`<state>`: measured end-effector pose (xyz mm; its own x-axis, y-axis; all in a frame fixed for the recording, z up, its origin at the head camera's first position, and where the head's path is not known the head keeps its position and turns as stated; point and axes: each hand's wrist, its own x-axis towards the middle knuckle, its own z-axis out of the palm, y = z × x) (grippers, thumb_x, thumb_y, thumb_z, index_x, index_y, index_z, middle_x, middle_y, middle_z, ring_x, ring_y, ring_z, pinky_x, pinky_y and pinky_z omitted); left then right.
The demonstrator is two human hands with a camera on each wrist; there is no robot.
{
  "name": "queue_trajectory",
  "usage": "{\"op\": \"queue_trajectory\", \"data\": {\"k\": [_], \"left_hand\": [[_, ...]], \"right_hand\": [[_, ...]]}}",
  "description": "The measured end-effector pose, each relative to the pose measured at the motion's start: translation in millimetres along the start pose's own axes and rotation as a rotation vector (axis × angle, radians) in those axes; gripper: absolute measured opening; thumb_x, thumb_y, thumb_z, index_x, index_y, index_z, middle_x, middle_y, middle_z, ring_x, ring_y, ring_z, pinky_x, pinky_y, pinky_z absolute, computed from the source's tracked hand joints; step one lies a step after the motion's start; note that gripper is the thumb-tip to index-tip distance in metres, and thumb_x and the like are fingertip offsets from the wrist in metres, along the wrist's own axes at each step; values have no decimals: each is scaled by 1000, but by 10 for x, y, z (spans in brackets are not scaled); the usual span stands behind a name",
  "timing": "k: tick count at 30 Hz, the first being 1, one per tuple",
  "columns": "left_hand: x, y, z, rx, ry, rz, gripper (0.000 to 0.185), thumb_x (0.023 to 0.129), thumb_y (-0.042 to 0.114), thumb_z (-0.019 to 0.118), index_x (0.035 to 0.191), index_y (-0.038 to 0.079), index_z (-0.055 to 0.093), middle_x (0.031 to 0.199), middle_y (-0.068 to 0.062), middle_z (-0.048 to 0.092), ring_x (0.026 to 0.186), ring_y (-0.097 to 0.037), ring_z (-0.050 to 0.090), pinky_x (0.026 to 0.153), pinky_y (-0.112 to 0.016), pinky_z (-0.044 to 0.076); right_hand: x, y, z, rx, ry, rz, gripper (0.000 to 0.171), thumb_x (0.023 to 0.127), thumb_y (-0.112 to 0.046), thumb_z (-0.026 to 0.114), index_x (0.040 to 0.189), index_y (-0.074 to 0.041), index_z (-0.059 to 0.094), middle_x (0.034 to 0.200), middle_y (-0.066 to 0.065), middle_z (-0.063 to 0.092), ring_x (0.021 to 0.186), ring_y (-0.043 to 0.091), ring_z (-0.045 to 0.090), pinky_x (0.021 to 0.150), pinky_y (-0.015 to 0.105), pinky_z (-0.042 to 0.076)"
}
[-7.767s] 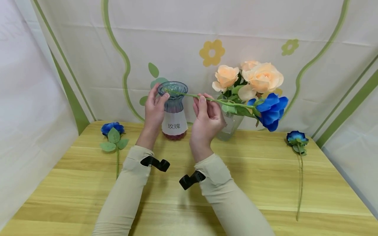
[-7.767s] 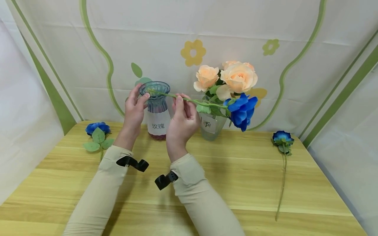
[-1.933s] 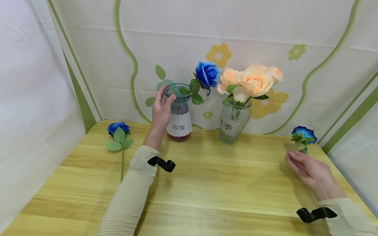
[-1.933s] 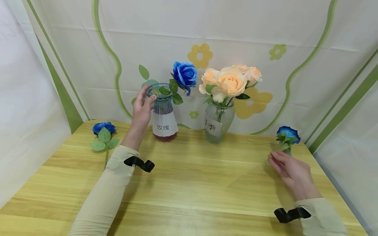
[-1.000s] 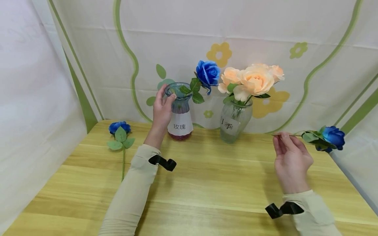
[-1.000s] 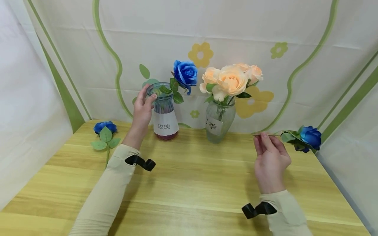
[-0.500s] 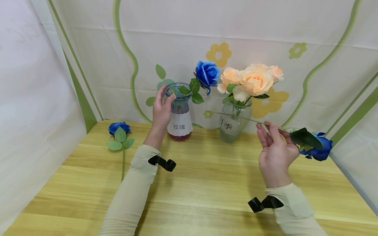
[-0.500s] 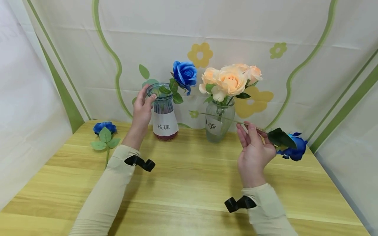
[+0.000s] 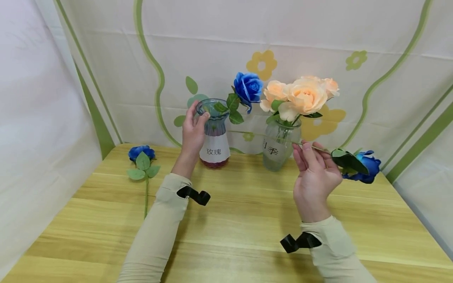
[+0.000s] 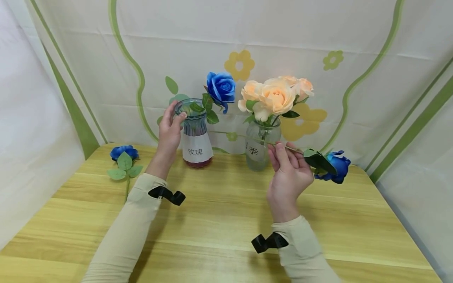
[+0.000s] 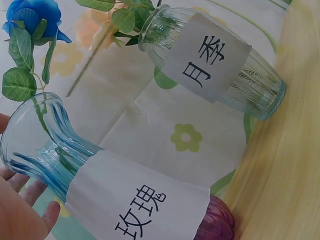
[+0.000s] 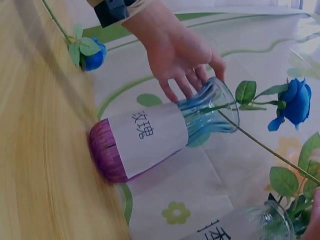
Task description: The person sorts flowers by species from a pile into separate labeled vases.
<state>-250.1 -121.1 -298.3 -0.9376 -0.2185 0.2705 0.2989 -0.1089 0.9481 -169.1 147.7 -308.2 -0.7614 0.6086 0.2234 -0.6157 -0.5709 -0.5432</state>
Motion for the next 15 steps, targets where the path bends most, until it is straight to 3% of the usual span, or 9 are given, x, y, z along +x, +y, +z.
{"op": "queue_trajectory", "data": {"k": [6, 15], "left_hand": [[7, -7, -7, -8, -1, 1, 65, 108, 28, 58, 167, 23, 33, 176, -2, 26, 164, -24, 28, 134, -43, 27], [12, -11, -3, -5, 3, 4, 65, 108, 28, 58, 167, 23, 33, 177, -2, 26, 165, -26, 25, 134, -43, 25]], "right_hand": [[-116, 62, 135, 3, -42, -19, 34, 85, 4, 85, 109, 20, 68, 91, 23, 79, 81, 30, 82, 74, 33, 66], [-239, 125, 326, 43, -72, -3, 27, 90, 2, 81, 109, 18, 69, 94, 23, 78, 84, 30, 82, 77, 33, 67]]}}
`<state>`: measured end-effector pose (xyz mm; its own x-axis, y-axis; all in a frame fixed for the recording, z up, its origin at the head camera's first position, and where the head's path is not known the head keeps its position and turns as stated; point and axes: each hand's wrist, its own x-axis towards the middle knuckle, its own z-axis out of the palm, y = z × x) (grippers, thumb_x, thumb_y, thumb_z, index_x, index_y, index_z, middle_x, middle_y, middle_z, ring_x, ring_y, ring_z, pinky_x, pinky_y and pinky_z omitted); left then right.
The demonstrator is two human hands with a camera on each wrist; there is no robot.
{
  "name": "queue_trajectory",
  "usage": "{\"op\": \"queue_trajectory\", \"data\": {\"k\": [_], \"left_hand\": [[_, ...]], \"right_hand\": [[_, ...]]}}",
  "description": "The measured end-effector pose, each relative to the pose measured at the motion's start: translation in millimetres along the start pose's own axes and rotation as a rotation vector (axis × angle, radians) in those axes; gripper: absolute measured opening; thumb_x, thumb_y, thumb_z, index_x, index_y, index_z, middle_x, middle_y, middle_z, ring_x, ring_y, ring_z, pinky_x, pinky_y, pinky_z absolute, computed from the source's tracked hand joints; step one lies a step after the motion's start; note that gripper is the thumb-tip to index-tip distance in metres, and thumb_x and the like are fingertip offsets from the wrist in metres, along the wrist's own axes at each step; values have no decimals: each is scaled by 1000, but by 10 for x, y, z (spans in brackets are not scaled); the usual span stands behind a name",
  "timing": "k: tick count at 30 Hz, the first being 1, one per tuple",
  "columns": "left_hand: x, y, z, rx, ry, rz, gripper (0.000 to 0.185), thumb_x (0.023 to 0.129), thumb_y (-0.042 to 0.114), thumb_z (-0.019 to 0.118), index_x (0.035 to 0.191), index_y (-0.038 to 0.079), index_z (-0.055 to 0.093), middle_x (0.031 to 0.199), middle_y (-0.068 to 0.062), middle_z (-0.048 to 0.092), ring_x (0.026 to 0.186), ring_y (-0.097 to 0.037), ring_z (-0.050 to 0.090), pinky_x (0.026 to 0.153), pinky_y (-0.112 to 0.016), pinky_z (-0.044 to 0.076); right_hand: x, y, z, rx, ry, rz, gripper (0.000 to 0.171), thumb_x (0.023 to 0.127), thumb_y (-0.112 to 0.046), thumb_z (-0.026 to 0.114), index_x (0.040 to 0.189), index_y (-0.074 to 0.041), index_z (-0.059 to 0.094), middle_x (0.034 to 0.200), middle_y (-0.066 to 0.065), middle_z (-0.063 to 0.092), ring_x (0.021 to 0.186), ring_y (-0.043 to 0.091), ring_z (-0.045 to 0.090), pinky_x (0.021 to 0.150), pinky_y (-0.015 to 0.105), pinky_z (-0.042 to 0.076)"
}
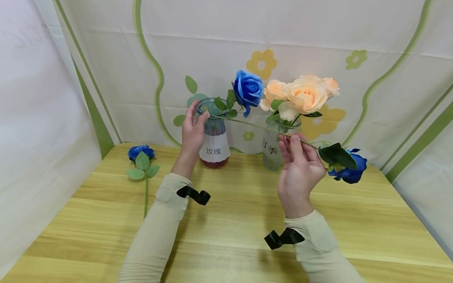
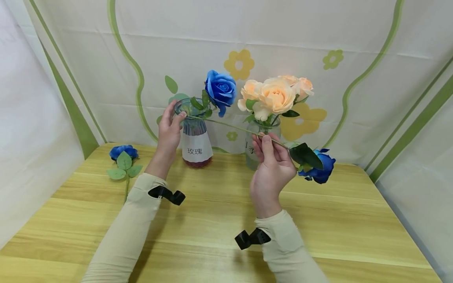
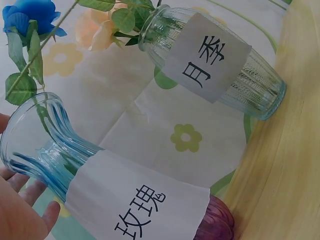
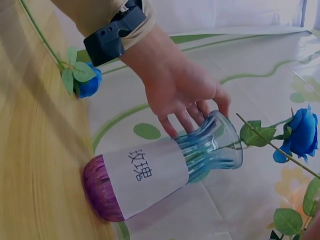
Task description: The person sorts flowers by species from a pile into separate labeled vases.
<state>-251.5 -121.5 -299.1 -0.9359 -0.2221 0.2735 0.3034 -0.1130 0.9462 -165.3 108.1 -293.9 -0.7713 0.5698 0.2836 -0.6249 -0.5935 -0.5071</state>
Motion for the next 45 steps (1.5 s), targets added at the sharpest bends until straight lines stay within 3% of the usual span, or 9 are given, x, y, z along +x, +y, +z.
{"op": "queue_trajectory", "data": {"k": [6, 12, 24, 30, 37, 45], "left_hand": [[4, 1, -1, -2, 2, -2, 64, 108, 27, 58, 167, 24, 33, 177, -1, 26, 165, -26, 24, 135, -43, 24], [0, 0, -6, 8, 9, -10, 64, 108, 29, 58, 167, 25, 34, 177, 0, 27, 165, -25, 25, 134, -43, 25], [-4, 3, -31, 21, 8, -8, 64, 108, 31, 58, 167, 26, 33, 177, 2, 27, 164, -25, 26, 134, -45, 25], [-16, 6, -25, 16, 7, -8, 64, 108, 30, 58, 167, 25, 33, 177, 1, 26, 165, -25, 26, 135, -44, 25], [-24, -2, -7, 2, 9, -6, 65, 108, 29, 58, 167, 24, 33, 177, 0, 26, 165, -25, 26, 134, -43, 25], [-27, 10, 2, 9, 3, -8, 64, 109, 30, 57, 167, 24, 33, 177, 0, 26, 164, -26, 28, 134, -43, 27]], "right_hand": [[-54, 83, 114, -8, -28, -14, 25, 93, -1, 78, 111, 15, 71, 95, 21, 79, 85, 29, 82, 79, 32, 66], [-79, 208, 213, -104, -31, -48, 26, 96, -4, 76, 117, 11, 72, 99, 17, 81, 88, 25, 82, 82, 31, 66], [-150, 403, 542, -283, -62, -127, 12, 97, -4, 76, 106, 1, 81, 102, 11, 83, 96, 24, 82, 90, 35, 65], [-168, 451, 634, -380, -91, -112, 15, 99, -8, 75, 110, -1, 81, 111, 11, 81, 100, 24, 81, 92, 33, 64], [-123, 399, 674, -427, -137, -203, 14, 100, -6, 72, 110, 1, 81, 113, 12, 80, 100, 28, 81, 91, 33, 64], [-92, 395, 706, -465, -188, -220, 21, 101, -8, 72, 116, 6, 77, 121, 11, 79, 106, 29, 79, 91, 31, 64]]}}
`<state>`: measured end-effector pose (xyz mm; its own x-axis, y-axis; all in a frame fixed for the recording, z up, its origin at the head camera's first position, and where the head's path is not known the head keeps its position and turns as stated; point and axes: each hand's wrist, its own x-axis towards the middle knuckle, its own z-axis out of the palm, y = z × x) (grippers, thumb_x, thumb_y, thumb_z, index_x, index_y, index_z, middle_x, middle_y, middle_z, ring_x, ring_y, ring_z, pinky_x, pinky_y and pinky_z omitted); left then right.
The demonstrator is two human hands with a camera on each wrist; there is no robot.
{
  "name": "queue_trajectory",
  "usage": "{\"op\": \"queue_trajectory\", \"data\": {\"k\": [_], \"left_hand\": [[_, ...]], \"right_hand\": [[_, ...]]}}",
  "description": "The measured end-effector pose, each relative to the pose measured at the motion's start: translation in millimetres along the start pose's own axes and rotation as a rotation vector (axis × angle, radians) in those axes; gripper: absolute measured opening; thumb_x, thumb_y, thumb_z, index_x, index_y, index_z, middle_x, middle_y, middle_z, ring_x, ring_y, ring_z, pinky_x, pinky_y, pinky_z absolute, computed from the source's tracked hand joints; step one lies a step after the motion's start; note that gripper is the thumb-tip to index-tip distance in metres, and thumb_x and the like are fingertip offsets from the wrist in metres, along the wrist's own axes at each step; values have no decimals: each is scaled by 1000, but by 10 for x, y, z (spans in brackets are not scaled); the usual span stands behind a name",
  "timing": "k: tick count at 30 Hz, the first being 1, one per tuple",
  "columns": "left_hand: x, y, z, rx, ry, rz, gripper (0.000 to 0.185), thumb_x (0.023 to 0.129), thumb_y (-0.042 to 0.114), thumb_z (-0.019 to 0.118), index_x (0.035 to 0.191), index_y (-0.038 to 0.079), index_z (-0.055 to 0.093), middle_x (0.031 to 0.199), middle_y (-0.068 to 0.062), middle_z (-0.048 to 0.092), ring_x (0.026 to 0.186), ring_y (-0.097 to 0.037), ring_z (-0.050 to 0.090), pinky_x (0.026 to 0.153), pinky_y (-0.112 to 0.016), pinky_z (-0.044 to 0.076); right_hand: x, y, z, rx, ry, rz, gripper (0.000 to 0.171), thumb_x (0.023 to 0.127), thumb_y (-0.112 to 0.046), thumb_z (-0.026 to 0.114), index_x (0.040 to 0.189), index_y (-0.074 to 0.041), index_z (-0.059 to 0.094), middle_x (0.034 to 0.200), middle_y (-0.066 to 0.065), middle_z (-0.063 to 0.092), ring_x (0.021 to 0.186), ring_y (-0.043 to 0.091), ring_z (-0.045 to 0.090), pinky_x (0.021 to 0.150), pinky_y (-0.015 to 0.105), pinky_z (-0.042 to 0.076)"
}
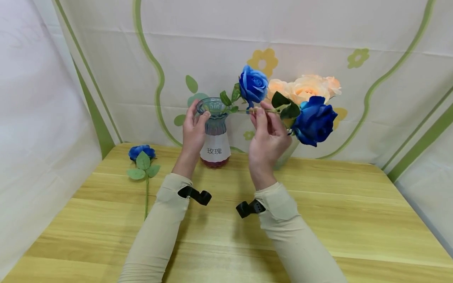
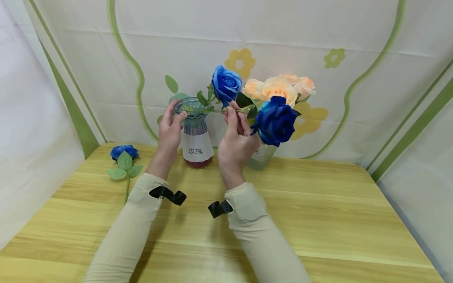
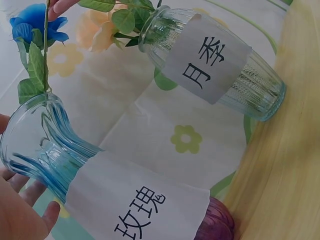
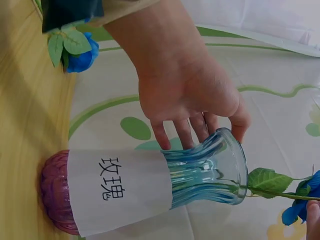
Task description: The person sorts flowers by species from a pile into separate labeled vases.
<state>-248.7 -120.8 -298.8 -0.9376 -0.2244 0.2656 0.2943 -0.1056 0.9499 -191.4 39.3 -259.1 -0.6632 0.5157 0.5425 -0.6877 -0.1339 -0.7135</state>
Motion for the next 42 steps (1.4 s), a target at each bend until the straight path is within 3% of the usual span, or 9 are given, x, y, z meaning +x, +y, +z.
{"op": "queue_trajectory", "data": {"k": [10, 23, 27, 32, 35, 37, 42], "left_hand": [[-18, 7, -7, 39, 14, -15, 63, 109, 33, 57, 167, 28, 33, 177, 4, 25, 166, -26, 22, 135, -43, 24], [-30, 16, -2, 22, 14, -4, 64, 108, 31, 59, 167, 25, 34, 177, 2, 27, 165, -26, 24, 134, -44, 25], [-36, 14, 16, 24, 26, 0, 63, 108, 31, 59, 166, 25, 35, 176, 2, 29, 164, -26, 27, 134, -44, 27], [-33, 11, 36, 23, 28, -1, 63, 108, 30, 59, 166, 25, 36, 176, 3, 29, 164, -26, 27, 133, -44, 28], [-40, 14, 43, 21, 24, -1, 63, 108, 31, 59, 166, 25, 36, 176, 3, 28, 164, -26, 26, 133, -43, 28], [-43, 17, 46, 23, 22, 1, 63, 108, 31, 59, 166, 25, 35, 177, 4, 27, 165, -25, 25, 134, -42, 28], [-28, 8, 54, 7, 18, 11, 63, 108, 29, 58, 167, 24, 35, 177, 3, 27, 164, -25, 27, 133, -42, 28]], "right_hand": [[70, 0, 26, -34, -62, -49, 19, 102, -8, 71, 115, 2, 79, 118, 14, 79, 104, 25, 80, 91, 32, 64], [25, 245, 223, 4, -62, 149, 17, 97, -6, 76, 110, 4, 80, 114, 23, 79, 95, 25, 81, 86, 32, 66], [54, 344, 302, -81, -61, 205, 15, 95, -6, 79, 104, 6, 81, 112, 19, 81, 97, 25, 81, 88, 33, 66], [92, 407, 371, -291, -88, 232, 14, 93, -15, 83, 103, -5, 85, 108, 9, 83, 98, 20, 77, 90, 31, 64], [121, 439, 391, -327, -103, 274, 14, 93, -18, 84, 103, -8, 86, 106, 9, 82, 97, 19, 74, 89, 34, 62], [142, 476, 395, -284, -105, 341, 15, 92, -16, 84, 104, -7, 85, 106, 9, 82, 95, 20, 73, 91, 37, 62], [166, 574, 355, 4, -102, 571, 23, 95, -12, 81, 116, -5, 82, 106, 6, 78, 94, 20, 72, 103, 44, 60]]}}
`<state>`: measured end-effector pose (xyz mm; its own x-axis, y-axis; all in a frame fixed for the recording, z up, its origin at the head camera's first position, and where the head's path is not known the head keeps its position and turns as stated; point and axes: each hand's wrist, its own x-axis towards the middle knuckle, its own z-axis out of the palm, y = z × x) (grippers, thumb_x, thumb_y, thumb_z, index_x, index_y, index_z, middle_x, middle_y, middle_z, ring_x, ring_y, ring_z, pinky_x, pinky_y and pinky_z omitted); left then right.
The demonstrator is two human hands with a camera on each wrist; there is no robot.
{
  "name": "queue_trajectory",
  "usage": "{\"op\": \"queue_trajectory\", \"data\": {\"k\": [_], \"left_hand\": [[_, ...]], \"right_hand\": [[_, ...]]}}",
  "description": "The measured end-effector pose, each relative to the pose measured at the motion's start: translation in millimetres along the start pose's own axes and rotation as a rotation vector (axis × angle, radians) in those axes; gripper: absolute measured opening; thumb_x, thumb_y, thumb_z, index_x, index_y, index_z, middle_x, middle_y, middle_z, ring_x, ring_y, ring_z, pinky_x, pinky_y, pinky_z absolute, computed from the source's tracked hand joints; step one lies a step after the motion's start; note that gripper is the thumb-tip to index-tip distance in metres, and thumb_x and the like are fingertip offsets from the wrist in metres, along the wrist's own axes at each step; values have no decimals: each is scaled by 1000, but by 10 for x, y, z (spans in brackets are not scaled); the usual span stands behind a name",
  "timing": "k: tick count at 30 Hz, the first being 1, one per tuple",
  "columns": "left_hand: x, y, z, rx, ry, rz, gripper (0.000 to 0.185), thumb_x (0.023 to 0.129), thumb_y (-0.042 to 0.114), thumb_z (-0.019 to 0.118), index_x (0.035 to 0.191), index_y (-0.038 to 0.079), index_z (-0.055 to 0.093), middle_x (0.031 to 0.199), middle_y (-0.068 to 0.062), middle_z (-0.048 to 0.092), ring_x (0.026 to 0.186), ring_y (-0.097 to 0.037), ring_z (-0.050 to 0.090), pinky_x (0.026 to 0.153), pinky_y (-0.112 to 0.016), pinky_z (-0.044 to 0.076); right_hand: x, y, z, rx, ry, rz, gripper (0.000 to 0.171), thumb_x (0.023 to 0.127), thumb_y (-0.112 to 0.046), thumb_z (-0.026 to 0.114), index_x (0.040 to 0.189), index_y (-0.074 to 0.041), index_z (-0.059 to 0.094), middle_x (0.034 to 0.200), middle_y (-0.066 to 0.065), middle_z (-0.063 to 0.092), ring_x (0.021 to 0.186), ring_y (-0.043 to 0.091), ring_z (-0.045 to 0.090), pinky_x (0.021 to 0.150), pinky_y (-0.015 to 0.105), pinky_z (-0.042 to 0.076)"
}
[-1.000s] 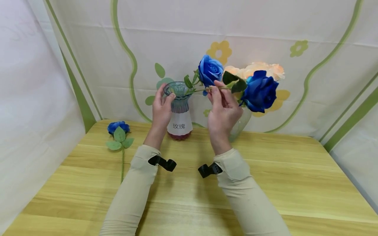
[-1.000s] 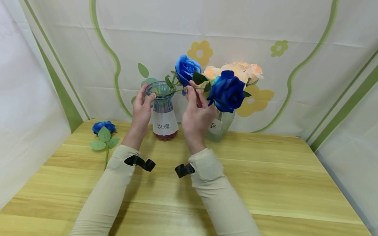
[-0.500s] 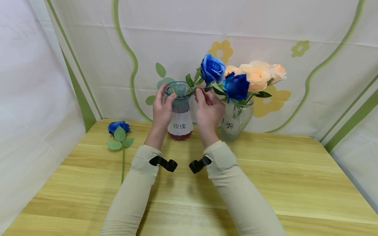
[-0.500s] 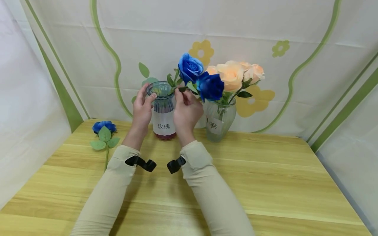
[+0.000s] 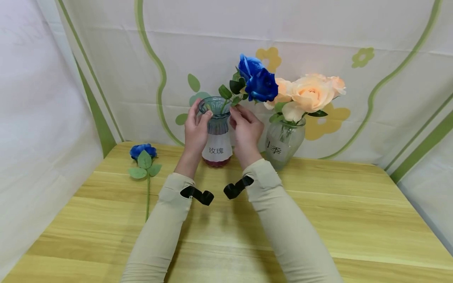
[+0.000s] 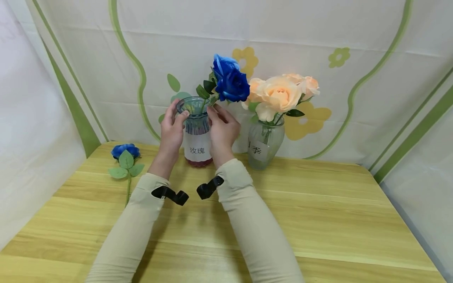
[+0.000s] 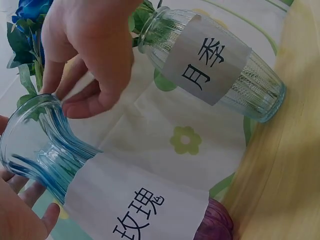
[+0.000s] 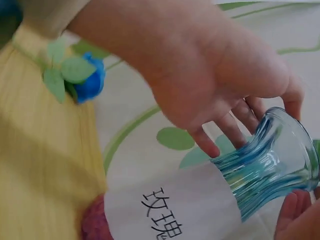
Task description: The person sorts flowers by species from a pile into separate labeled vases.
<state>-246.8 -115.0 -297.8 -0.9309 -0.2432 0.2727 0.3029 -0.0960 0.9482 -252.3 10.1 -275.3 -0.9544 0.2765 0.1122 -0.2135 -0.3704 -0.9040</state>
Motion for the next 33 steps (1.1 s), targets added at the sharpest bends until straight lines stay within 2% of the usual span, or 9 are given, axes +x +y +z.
{"op": "queue_trajectory", "data": {"k": [2, 7, 10, 15, 22, 24, 30, 33], "left_hand": [[2, -5, 2, -7, 0, 1, 63, 108, 29, 59, 167, 24, 35, 176, 3, 28, 164, -25, 27, 133, -43, 28], [-16, -5, -7, -6, 7, 1, 64, 107, 30, 59, 167, 25, 35, 176, 3, 30, 163, -24, 29, 133, -43, 29], [-15, -9, -16, -4, 6, 3, 64, 108, 31, 59, 167, 24, 35, 175, 3, 31, 162, -23, 31, 132, -43, 30], [-8, -11, -35, -7, 8, 2, 65, 107, 31, 60, 167, 25, 35, 175, 3, 32, 161, -23, 34, 132, -44, 30], [-15, -9, -52, -6, -9, -3, 65, 108, 32, 60, 167, 25, 34, 175, 3, 31, 162, -22, 33, 133, -45, 28], [-15, -10, -57, -3, -16, -2, 66, 108, 32, 59, 168, 25, 33, 176, 2, 31, 162, -23, 32, 133, -46, 28], [-27, 3, -78, -2, -36, -15, 67, 109, 34, 58, 169, 26, 30, 176, 2, 31, 162, -22, 32, 134, -46, 27], [-61, 31, -125, 72, -46, -20, 68, 109, 40, 58, 169, 30, 28, 176, 3, 30, 160, -22, 36, 132, -48, 31]], "right_hand": [[3, 35, -42, 78, -30, 61, 29, 96, -13, 79, 124, -3, 78, 107, 3, 75, 97, 19, 71, 106, 42, 59], [-51, 155, -214, 73, -112, 96, 41, 101, -12, 73, 139, 2, 67, 117, 5, 72, 103, 18, 70, 108, 39, 58], [-104, 216, -329, 32, -151, 93, 43, 102, -10, 71, 142, 2, 64, 121, 10, 72, 103, 17, 70, 112, 44, 55], [-199, 351, -493, -56, -197, 112, 47, 101, -11, 72, 146, -2, 62, 138, 15, 70, 114, 19, 70, 118, 52, 49], [-301, 585, -673, -216, -286, 109, 59, 101, -13, 73, 156, -9, 54, 157, 8, 59, 143, 26, 58, 121, 43, 47], [-331, 630, -698, -252, -326, 104, 62, 100, -14, 74, 158, -11, 52, 160, 6, 55, 148, 28, 53, 124, 45, 44], [-379, 747, -744, -357, -388, 87, 70, 97, -16, 77, 161, -10, 47, 165, 6, 49, 153, 29, 47, 127, 48, 40], [-390, 798, -766, -371, -382, 123, 71, 97, -18, 78, 161, -12, 46, 166, 4, 48, 154, 28, 46, 127, 48, 39]]}}
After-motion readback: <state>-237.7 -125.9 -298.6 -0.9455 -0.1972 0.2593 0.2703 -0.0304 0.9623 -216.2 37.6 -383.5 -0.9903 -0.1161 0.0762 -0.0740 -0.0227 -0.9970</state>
